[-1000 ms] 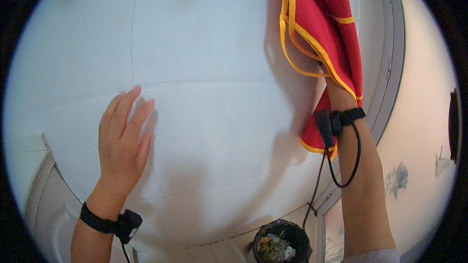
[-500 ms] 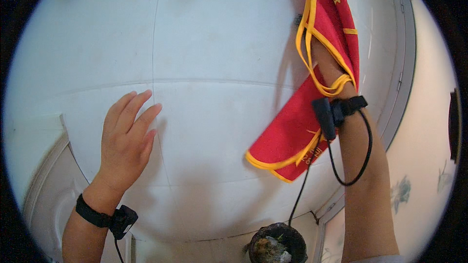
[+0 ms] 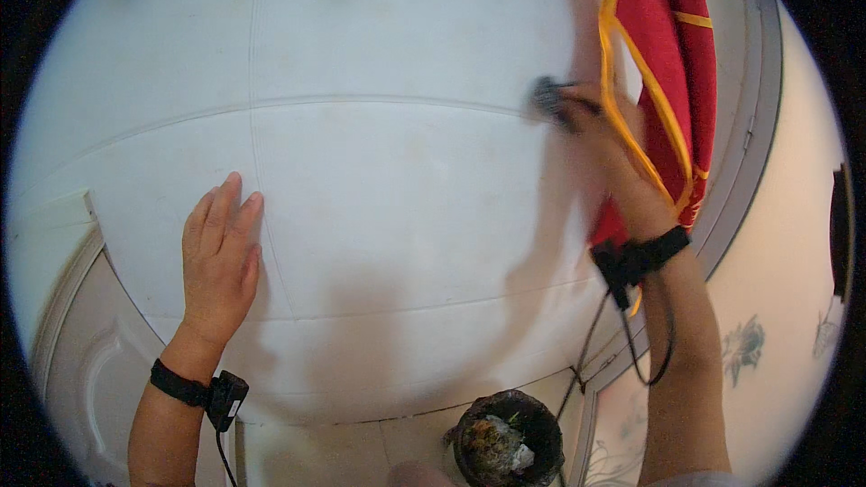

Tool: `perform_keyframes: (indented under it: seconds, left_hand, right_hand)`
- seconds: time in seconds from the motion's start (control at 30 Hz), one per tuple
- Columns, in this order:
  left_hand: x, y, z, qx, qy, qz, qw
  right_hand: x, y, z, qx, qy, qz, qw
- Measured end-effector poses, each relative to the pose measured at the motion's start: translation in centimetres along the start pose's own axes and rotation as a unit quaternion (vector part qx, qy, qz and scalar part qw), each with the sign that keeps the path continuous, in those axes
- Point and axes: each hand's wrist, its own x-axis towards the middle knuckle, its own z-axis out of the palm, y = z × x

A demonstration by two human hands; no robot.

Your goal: The person sprays liquid onto the bathroom tiled wall and then scrubs the tiles vigorously using a steel wool cleaning ball, moving around hanging clothes and near a trash can.

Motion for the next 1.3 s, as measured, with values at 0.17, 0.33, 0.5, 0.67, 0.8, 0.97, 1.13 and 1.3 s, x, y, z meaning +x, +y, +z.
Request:
perform_keyframes:
  seconds: [0.17,0.33,0.5,0.67,0.8,0.97,1.13,1.3]
  left_hand:
    - [0.7,0.2,-1.5,-0.011,0.001,0.020,1.000]
    - [1.3,0.7,-1.3,-0.007,0.006,0.036,0.999]
    - [1.0,0.1,-0.9,0.009,0.020,0.045,0.999]
    - [1.8,0.5,-2.8,0.014,0.007,0.035,0.999]
    - [2.2,1.3,-1.9,-0.002,0.003,0.015,1.000]
    - [2.5,1.4,-2.6,0.041,-0.005,0.037,0.998]
    - [2.4,1.7,-1.8,0.057,-0.026,0.040,0.997]
    - [2.0,1.3,-2.2,0.076,-0.027,0.045,0.996]
  right_hand:
    - [-0.5,-8.9,-0.4,0.079,-0.029,-0.016,0.996]
    - [-1.7,1.9,-4.9,-0.029,-0.007,0.117,0.993]
    - [-0.2,-6.9,-1.0,0.035,-0.009,-0.088,0.995]
    - [-0.3,-5.0,-2.4,0.036,-0.037,-0.043,0.998]
    - [-1.7,3.5,-6.4,-0.093,-0.022,0.119,0.988]
    - [-4.7,-1.3,-2.1,0.025,-0.017,-0.012,0.999]
    - [-10.1,2.0,0.3,-0.089,-0.106,-0.057,0.989]
    - [-7.9,5.1,-2.4,0.136,0.020,0.313,0.940]
